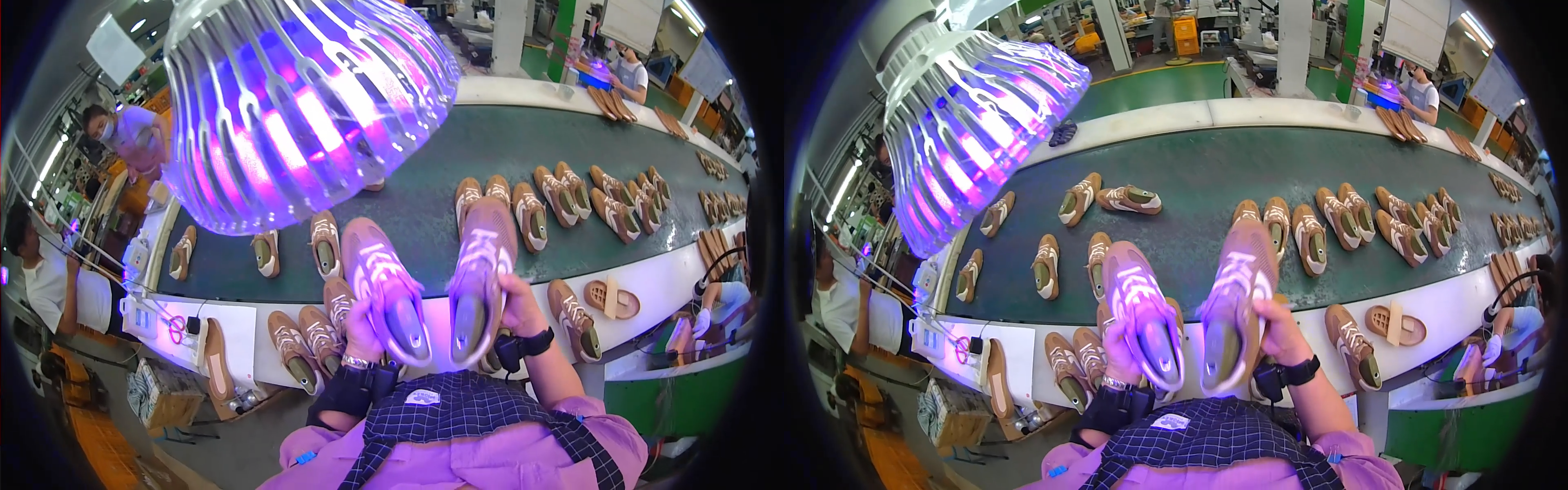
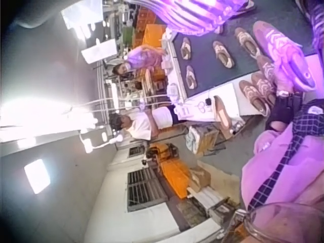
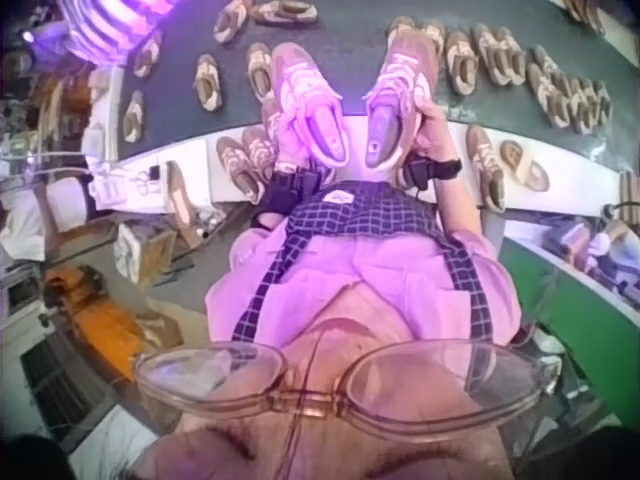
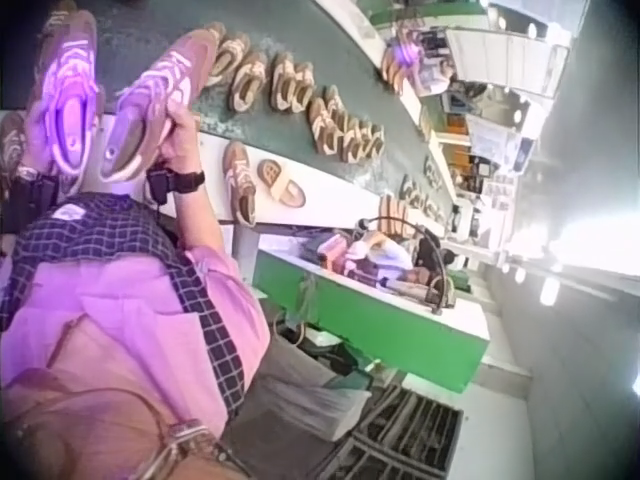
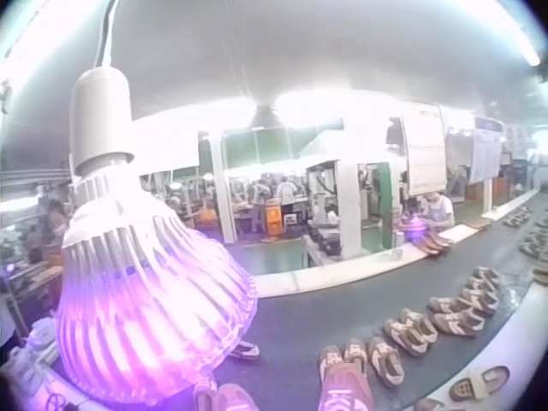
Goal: Apply adhesive or sealant to shoe components and inspect quality on a factory assembly line.
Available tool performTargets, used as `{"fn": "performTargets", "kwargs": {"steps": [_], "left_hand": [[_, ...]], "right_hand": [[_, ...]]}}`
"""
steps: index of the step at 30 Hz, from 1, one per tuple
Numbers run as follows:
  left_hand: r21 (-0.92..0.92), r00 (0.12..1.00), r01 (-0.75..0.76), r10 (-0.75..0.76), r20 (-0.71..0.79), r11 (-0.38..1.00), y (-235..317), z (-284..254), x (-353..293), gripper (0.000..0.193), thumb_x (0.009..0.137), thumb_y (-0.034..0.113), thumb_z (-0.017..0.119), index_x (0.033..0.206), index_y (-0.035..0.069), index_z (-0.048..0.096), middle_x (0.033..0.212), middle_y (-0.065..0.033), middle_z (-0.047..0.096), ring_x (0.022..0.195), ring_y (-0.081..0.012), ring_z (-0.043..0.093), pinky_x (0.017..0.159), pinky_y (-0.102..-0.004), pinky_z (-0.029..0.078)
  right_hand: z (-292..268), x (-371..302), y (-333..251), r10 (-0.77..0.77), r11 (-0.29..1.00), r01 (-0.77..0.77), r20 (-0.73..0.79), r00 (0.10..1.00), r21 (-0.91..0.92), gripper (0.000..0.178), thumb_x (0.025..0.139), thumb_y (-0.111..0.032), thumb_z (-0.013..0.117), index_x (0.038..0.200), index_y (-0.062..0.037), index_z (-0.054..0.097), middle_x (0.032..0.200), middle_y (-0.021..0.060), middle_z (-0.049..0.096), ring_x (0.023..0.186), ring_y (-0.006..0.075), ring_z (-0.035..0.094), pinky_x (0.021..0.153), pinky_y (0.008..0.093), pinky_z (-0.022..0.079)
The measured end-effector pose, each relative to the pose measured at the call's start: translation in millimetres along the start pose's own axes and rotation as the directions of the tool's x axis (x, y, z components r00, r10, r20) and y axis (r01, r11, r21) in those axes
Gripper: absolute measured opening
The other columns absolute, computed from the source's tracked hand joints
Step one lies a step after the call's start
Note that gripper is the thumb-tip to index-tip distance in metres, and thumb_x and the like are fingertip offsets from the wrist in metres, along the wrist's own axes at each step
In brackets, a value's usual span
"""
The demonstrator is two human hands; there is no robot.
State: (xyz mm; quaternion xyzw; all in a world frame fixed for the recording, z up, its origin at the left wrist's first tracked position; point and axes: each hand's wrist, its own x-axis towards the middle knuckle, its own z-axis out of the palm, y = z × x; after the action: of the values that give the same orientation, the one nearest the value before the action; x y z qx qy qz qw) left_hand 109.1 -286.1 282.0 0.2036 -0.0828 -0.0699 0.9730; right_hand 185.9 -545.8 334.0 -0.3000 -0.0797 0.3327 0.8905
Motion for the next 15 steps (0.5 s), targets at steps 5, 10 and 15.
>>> {"fn": "performTargets", "kwargs": {"steps": [5, 10, 15], "left_hand": [[0.052, 0.902, -0.287, 0.288, -0.323, 0.956, 4.3, 8.2, 12.7, 0.057, 0.083, 0.025, 0.057, 0.134, 0.007, 0.039, 0.128, -0.0108, 0.051, 0.118, -0.0268, 0.051, 0.103, -0.0459, 0.038], [0.045, 0.835, -0.301, 0.286, -0.47, 0.953, -4.0, -0.7, 15.7, 0.046, 0.086, 0.023, 0.057, 0.127, 0.007, 0.045, 0.123, -0.0076, 0.055, 0.113, -0.0232, 0.054, 0.096, -0.0411, 0.046], [0.036, 0.804, -0.273, 0.248, -0.54, 0.961, -12.2, -7.3, 14.8, 0.045, 0.087, 0.028, 0.058, 0.126, 0.008, 0.046, 0.12, -0.0065, 0.057, 0.109, -0.0219, 0.056, 0.093, -0.0406, 0.049]], "right_hand": [[-8.0, 2.4, -2.3, -0.193, 0.976, 0.207, -0.179, 0.965, 0.064, 0.046, 0.084, -0.017, 0.063, 0.124, 0.0007, 0.047, 0.119, 0.013, 0.057, 0.11, 0.0241, 0.056, 0.097, 0.0426, 0.045], [-8.2, 1.3, 14.5, -0.271, 0.954, 0.299, -0.39, 0.88, 0.012, 0.042, 0.086, -0.022, 0.063, 0.121, -0.0052, 0.05, 0.114, 0.0097, 0.059, 0.104, 0.0239, 0.058, 0.086, 0.044, 0.052], [-4.9, 0.4, 30.4, -0.273, 0.956, 0.293, -0.409, 0.871, -0.016, 0.041, 0.087, -0.025, 0.061, 0.121, -0.0048, 0.05, 0.114, 0.0091, 0.06, 0.104, 0.0234, 0.058, 0.084, 0.0432, 0.053]]}}
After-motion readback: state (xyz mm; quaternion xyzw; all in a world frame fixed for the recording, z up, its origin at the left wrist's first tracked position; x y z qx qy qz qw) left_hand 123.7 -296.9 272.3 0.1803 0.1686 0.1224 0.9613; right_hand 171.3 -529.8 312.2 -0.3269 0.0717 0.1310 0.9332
